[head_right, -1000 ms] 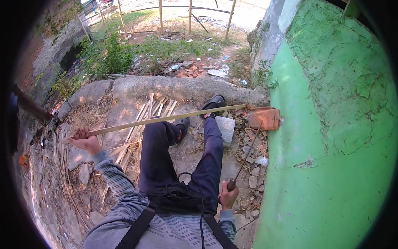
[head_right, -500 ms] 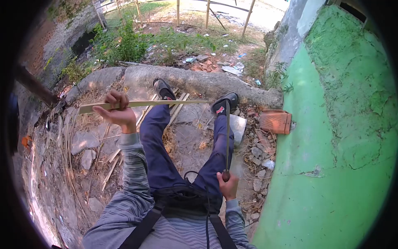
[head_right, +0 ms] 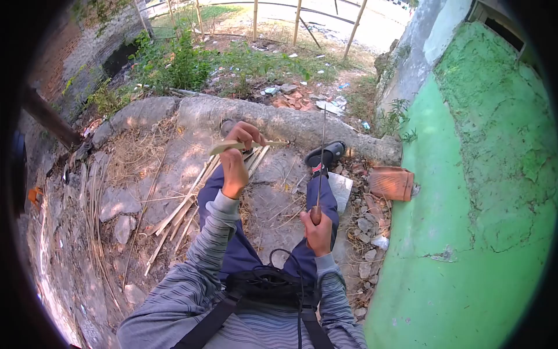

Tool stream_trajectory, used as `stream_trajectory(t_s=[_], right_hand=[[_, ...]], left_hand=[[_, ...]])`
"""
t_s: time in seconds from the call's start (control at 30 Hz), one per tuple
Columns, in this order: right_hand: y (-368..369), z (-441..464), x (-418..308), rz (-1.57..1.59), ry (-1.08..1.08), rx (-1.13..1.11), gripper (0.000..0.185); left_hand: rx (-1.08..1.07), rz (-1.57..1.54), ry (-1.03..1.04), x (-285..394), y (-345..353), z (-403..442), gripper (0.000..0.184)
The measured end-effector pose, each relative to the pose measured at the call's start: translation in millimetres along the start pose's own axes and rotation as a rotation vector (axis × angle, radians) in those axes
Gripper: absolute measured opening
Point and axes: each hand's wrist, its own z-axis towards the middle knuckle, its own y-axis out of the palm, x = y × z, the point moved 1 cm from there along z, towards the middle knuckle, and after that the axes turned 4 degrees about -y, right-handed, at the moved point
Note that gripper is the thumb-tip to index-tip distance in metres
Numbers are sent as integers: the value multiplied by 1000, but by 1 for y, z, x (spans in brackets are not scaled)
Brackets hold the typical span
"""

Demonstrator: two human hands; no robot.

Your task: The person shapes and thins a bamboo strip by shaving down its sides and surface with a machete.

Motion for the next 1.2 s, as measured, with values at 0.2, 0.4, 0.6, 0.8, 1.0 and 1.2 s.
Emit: stream_trajectory(t_s=[0.2,0.4,0.6,0.8,1.0,1.2], right_hand=[[-10,55,-13,133,-254,-140,37],[22,44,37,568,-697,346,71],[-44,31,38,-44,-574,-199,34],[-51,23,63,425,406,-209,21],[-28,7,76,113,279,-271,26],[-22,1,94,9,137,-262,19]], left_hand=[[-576,55,-64,28,68,-50,30],[-1025,-63,-251,29,114,-94,32],[-1132,-238,-255,26,96,-90,40],[-550,-87,-1066,-63,74,-112,47],[-906,572,-955,-62,80,-169,62],[-663,422,-984,-69,72,-221,65]])
